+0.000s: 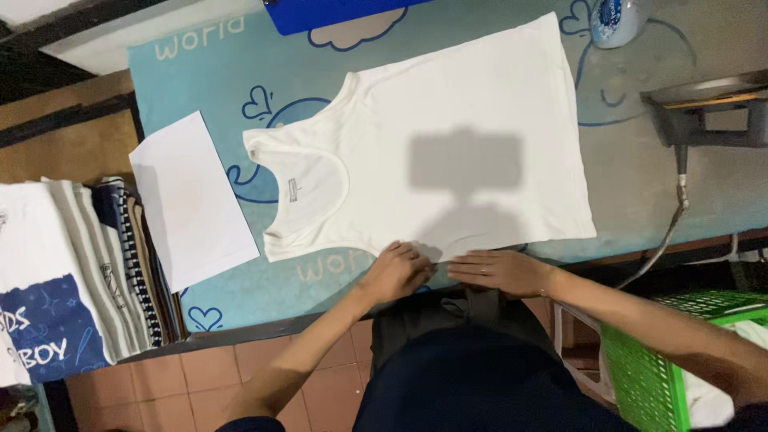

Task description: The person irons a white shirt, uses a blue clipboard as a folding guide to fold the shirt, and then sprays a white tank top with a liquid from a bottle before ironing it.

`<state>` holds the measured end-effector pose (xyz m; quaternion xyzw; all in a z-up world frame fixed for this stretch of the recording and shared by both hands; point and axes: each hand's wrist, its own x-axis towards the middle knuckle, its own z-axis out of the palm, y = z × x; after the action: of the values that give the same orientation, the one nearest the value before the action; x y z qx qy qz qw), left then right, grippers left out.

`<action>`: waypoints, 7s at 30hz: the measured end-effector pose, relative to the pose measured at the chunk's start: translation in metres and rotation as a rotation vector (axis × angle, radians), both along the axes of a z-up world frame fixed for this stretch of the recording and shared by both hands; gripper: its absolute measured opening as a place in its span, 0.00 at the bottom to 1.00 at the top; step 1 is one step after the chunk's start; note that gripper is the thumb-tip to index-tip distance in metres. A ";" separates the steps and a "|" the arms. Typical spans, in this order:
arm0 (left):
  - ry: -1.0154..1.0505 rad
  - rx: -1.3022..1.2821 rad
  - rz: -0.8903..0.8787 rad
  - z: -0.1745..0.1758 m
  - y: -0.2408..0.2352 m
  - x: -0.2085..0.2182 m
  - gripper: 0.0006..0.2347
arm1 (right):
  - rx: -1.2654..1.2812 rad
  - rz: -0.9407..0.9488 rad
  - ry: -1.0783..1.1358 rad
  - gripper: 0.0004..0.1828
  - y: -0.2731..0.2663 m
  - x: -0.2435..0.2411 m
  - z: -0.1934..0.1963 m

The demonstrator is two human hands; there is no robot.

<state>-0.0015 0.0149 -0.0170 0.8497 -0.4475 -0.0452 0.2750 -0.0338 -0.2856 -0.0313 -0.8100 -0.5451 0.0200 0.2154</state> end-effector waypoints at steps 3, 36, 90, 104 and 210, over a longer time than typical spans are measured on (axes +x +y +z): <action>-0.108 -0.097 0.034 -0.011 -0.011 0.025 0.07 | 0.054 -0.201 -0.165 0.15 -0.018 0.013 0.023; -0.247 0.246 0.458 -0.042 -0.174 0.176 0.30 | -0.310 -1.070 0.008 0.32 -0.064 0.233 -0.021; 0.339 0.018 1.599 -0.022 0.217 0.014 0.11 | 0.152 -1.000 0.895 0.22 0.195 0.119 0.139; -0.266 -0.113 0.760 -0.036 0.023 0.024 0.20 | 0.057 -1.365 0.968 0.33 0.068 0.064 0.161; -0.178 0.352 0.626 -0.014 -0.104 -0.084 0.28 | -0.392 -0.953 0.234 0.45 -0.069 0.134 0.122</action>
<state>-0.0859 -0.0888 -0.0314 0.9804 -0.1735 0.0390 0.0852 0.1001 -0.3543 0.0908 -0.9854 -0.0749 0.1118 0.1047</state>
